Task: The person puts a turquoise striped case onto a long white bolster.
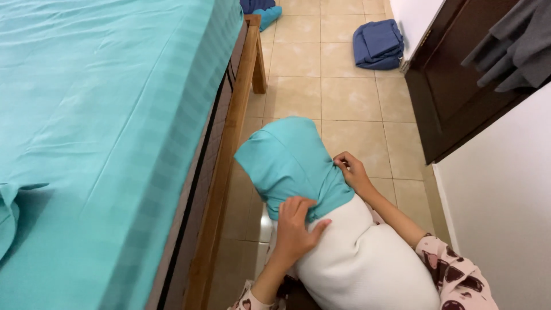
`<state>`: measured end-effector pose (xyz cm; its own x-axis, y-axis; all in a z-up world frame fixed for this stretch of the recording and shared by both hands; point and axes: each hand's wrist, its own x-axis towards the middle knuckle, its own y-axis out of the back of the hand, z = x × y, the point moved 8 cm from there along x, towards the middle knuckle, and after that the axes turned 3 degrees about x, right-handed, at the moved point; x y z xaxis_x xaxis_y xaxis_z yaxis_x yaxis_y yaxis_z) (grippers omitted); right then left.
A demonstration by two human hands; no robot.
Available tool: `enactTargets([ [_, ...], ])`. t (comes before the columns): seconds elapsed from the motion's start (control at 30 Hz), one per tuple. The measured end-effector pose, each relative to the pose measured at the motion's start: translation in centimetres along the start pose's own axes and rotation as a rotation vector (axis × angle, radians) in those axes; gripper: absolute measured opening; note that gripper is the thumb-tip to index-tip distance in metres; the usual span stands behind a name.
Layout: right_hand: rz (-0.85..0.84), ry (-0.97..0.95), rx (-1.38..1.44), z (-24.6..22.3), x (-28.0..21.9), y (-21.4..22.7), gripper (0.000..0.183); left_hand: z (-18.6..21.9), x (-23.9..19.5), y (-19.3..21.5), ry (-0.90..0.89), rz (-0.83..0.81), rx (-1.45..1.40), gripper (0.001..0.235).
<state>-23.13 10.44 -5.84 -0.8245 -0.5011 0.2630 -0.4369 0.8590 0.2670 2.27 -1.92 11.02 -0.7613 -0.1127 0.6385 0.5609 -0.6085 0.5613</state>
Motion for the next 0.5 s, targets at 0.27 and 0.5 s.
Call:
enactTargets([
  [0.27, -0.015, 0.095, 0.014, -9.4, -3.9, 3.3, 0.015, -7.9, -3.2, -4.0, 0.255, 0.193, -0.016, 0.043],
  [0.5, -0.266, 0.439, -0.308, -22.3, -4.9, 4.2, 0.012, -7.7, -5.0, -5.6, 0.067, 0.332, -0.141, 0.030],
])
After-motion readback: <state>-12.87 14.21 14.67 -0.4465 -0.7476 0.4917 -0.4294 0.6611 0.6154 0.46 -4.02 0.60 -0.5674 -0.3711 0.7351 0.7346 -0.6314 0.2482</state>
